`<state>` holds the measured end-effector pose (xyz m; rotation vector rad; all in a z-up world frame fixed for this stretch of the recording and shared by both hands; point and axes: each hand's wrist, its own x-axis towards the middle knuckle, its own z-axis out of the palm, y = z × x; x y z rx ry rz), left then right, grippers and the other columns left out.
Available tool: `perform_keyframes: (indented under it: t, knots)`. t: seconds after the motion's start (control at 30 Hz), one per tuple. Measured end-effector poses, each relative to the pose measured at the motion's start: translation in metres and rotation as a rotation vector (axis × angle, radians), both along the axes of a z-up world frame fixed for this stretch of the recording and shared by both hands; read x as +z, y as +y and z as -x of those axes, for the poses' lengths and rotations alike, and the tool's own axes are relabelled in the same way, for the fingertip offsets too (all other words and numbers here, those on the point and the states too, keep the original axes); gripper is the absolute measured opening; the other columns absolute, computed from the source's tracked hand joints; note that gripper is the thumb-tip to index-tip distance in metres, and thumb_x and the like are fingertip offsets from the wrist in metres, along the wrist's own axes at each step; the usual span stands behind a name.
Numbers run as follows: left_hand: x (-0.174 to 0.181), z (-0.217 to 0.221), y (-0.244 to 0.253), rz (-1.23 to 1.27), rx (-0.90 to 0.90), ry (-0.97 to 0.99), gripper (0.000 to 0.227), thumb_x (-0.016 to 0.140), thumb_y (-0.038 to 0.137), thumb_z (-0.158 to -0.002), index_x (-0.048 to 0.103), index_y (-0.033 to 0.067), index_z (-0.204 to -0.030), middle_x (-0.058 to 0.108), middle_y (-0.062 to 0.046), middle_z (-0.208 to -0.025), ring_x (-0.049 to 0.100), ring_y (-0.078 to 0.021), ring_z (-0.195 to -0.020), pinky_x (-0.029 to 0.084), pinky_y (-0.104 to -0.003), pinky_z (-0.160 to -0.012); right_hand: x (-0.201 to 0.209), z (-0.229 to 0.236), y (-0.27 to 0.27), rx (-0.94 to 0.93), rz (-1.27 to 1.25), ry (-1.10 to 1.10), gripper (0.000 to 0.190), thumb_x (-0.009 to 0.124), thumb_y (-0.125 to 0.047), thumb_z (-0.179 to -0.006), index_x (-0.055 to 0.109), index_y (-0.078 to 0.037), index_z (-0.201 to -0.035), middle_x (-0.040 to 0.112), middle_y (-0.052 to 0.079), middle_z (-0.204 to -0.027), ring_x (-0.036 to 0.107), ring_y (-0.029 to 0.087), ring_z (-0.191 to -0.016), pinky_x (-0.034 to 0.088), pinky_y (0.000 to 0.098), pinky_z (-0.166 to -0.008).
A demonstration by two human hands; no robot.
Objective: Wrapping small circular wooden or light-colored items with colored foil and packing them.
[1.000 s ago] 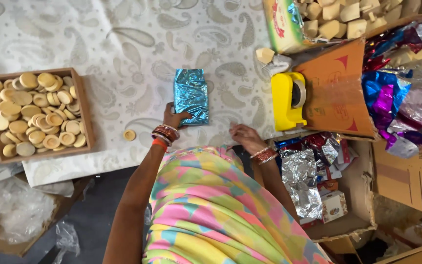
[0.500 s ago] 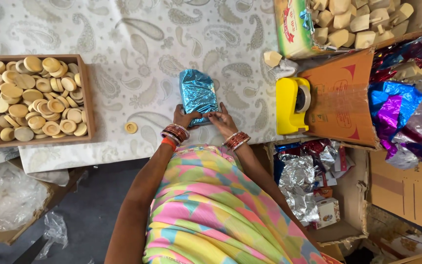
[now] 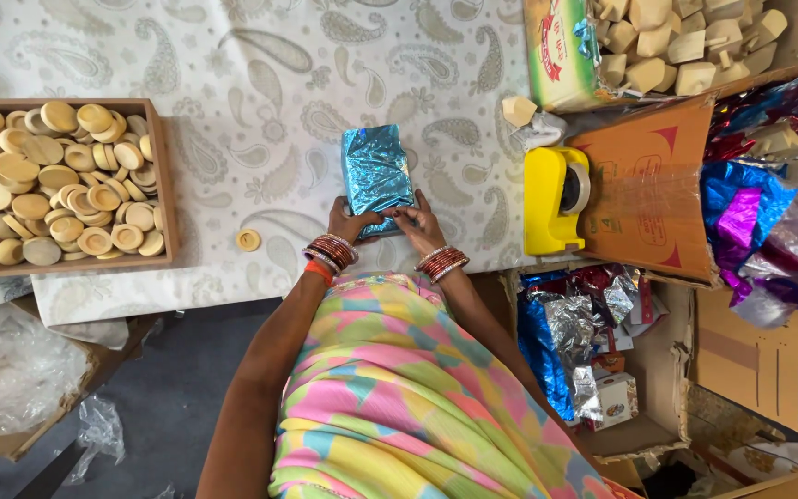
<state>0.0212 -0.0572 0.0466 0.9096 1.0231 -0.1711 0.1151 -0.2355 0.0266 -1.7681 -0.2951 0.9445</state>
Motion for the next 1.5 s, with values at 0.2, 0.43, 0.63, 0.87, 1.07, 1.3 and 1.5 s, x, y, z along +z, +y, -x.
perform_keyframes:
  t: [0.2,0.43,0.63,0.87,1.07,1.3,1.5]
  knots:
    - [-0.001,0.002,0.001,0.008,-0.003,-0.018,0.081,0.087,0.007,-0.063,0.043,0.0021,-0.131,0.071,-0.014,-0.105,0.073,-0.0252,-0.091,0.067,-0.043,-0.069,0.012,0.003,0.005,0.003,0.057,-0.098,0.022,0.07,-0.016,-0.093,0.079,-0.013,-0.113,0.028,0.025,-0.164,0.016,0.031,-0.158,0.037,0.0475,-0.117]
    - [-0.011,0.005,0.002,0.014,-0.01,-0.057,0.078,0.085,0.004,-0.066,0.043,0.0005,-0.131,0.072,-0.016,-0.105,0.074,-0.0258,-0.089,0.067,-0.041,-0.068,0.013,0.009,0.01,-0.013,0.027,-0.255,0.025,0.075,-0.007,-0.084,0.081,-0.013,-0.108,0.06,0.021,-0.144,0.021,0.035,-0.158,0.033,0.0484,-0.121]
    - [-0.014,0.01,0.007,0.056,-0.011,-0.139,0.078,0.085,0.0,-0.07,0.039,0.0005,-0.132,0.071,-0.017,-0.108,0.075,-0.0263,-0.091,0.068,-0.043,-0.072,0.022,0.012,0.015,-0.021,0.049,-0.41,0.019,0.077,-0.006,-0.082,0.081,-0.012,-0.1,0.073,0.017,-0.127,0.034,0.038,-0.153,0.029,0.0507,-0.124]
    - [-0.027,0.016,0.012,0.186,0.004,-0.259,0.074,0.083,-0.004,-0.075,0.037,-0.0013,-0.133,0.069,-0.019,-0.112,0.075,-0.0275,-0.095,0.068,-0.045,-0.079,0.02,0.022,0.02,-0.064,0.053,-0.596,0.034,0.082,-0.014,-0.083,0.07,-0.012,-0.114,0.061,0.02,-0.14,0.043,0.038,-0.147,0.033,0.0507,-0.12]
    - [-0.036,0.016,0.013,0.188,-0.013,-0.241,0.077,0.084,-0.004,-0.073,0.037,0.0012,-0.135,0.069,-0.017,-0.113,0.074,-0.0272,-0.097,0.067,-0.047,-0.079,0.023,-0.003,0.027,-0.113,0.056,-0.621,0.105,0.093,-0.023,-0.064,0.035,-0.01,-0.15,0.048,0.02,-0.148,0.044,0.037,-0.14,0.035,0.0493,-0.118]
    - [-0.018,0.013,0.015,0.197,-0.03,-0.18,0.075,0.083,-0.003,-0.075,0.037,0.0046,-0.134,0.068,-0.014,-0.113,0.073,-0.0274,-0.099,0.067,-0.05,-0.081,0.022,-0.026,0.04,-0.152,0.175,-0.457,0.119,0.099,-0.026,-0.053,0.033,-0.011,-0.15,0.048,0.021,-0.147,0.047,0.037,-0.136,0.038,0.0481,-0.114]
    - [-0.007,0.013,0.018,0.245,-0.023,-0.17,0.072,0.082,-0.003,-0.076,0.038,0.0039,-0.133,0.07,-0.017,-0.114,0.074,-0.029,-0.101,0.067,-0.051,-0.082,-0.027,-0.026,0.027,-0.281,-0.025,-0.459,0.085,0.088,-0.027,-0.08,0.04,-0.008,-0.148,0.052,0.02,-0.145,0.05,0.036,-0.138,0.038,0.0466,-0.118]
